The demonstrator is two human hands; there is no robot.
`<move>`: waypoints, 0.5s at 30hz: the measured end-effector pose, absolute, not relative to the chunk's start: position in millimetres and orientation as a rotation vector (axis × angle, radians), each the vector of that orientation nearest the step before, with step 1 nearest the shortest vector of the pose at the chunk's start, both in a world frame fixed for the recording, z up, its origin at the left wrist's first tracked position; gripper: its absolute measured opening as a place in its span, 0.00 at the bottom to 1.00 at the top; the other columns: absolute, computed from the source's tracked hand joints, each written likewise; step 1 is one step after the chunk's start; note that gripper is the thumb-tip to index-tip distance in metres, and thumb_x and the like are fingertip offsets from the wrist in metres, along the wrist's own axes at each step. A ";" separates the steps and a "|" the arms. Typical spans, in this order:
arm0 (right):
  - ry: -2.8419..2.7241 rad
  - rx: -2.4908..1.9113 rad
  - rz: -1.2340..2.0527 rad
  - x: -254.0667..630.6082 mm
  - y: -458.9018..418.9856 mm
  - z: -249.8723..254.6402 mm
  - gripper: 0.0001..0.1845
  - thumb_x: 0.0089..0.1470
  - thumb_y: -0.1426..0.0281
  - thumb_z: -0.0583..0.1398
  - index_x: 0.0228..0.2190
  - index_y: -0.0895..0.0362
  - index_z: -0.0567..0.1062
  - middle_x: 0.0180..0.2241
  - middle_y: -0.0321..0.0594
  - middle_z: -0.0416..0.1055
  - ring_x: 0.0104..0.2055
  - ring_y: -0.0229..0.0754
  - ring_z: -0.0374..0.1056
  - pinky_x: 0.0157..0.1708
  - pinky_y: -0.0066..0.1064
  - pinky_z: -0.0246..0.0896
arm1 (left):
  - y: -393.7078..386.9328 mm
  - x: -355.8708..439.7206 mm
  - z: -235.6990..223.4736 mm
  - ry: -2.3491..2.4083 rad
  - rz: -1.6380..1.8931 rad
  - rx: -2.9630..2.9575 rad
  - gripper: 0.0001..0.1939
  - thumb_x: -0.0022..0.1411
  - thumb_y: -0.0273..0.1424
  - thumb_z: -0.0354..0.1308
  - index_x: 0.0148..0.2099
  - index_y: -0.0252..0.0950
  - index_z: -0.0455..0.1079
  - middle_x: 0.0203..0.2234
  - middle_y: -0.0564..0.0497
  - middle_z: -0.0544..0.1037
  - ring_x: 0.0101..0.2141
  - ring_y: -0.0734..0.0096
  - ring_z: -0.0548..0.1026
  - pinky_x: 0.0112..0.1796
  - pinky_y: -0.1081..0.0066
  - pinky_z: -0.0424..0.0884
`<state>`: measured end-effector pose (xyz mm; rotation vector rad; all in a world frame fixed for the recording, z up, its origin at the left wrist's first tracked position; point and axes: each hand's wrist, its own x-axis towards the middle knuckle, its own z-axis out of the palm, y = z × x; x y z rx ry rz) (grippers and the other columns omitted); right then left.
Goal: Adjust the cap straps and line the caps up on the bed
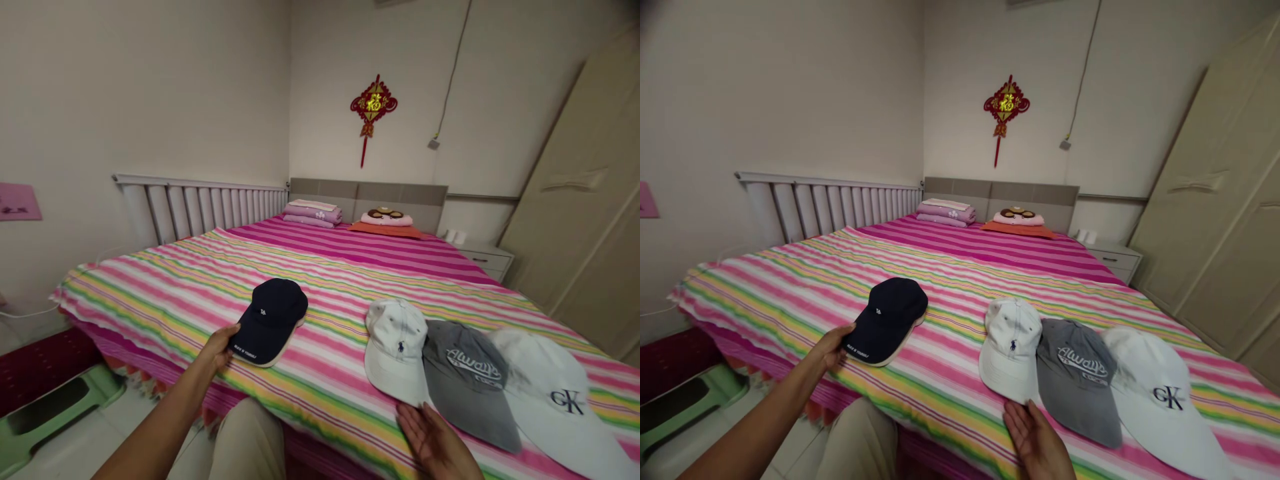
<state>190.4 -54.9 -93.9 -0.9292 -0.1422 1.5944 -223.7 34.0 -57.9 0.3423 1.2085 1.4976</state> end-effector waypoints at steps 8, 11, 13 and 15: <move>0.013 -0.887 1.573 182.8 -37.9 -86.7 0.09 0.49 0.83 0.56 0.23 0.59 0.68 0.17 0.36 0.73 0.21 0.36 0.71 0.25 0.26 0.70 | 12.1 -208.4 -45.5 1.547 1.805 0.647 0.08 0.44 0.22 0.60 0.29 0.36 0.67 0.17 0.58 0.69 0.18 0.78 0.66 0.18 0.81 0.59; 0.015 -0.832 1.609 177.5 -38.0 -86.1 0.08 0.49 0.84 0.55 0.25 0.60 0.69 0.19 0.36 0.73 0.21 0.34 0.70 0.23 0.23 0.69 | -3.0 -176.9 -48.4 1.539 1.833 0.950 0.11 0.43 0.23 0.60 0.33 0.37 0.69 0.24 0.55 0.73 0.26 0.74 0.69 0.26 0.79 0.63; 0.009 -0.797 1.625 172.6 -43.7 -85.5 0.08 0.48 0.84 0.57 0.26 0.60 0.70 0.20 0.36 0.74 0.22 0.34 0.70 0.23 0.22 0.68 | -15.9 -147.5 -56.5 1.393 1.570 1.002 0.10 0.42 0.24 0.63 0.31 0.34 0.70 0.21 0.53 0.73 0.24 0.72 0.69 0.27 0.76 0.63; -0.017 -0.744 1.668 166.5 -53.6 -84.7 0.08 0.44 0.83 0.60 0.26 0.60 0.71 0.22 0.35 0.75 0.23 0.33 0.70 0.23 0.22 0.67 | -26.9 -118.2 -64.3 1.191 1.233 0.958 0.11 0.43 0.32 0.63 0.30 0.32 0.70 0.18 0.52 0.72 0.22 0.72 0.69 0.25 0.74 0.62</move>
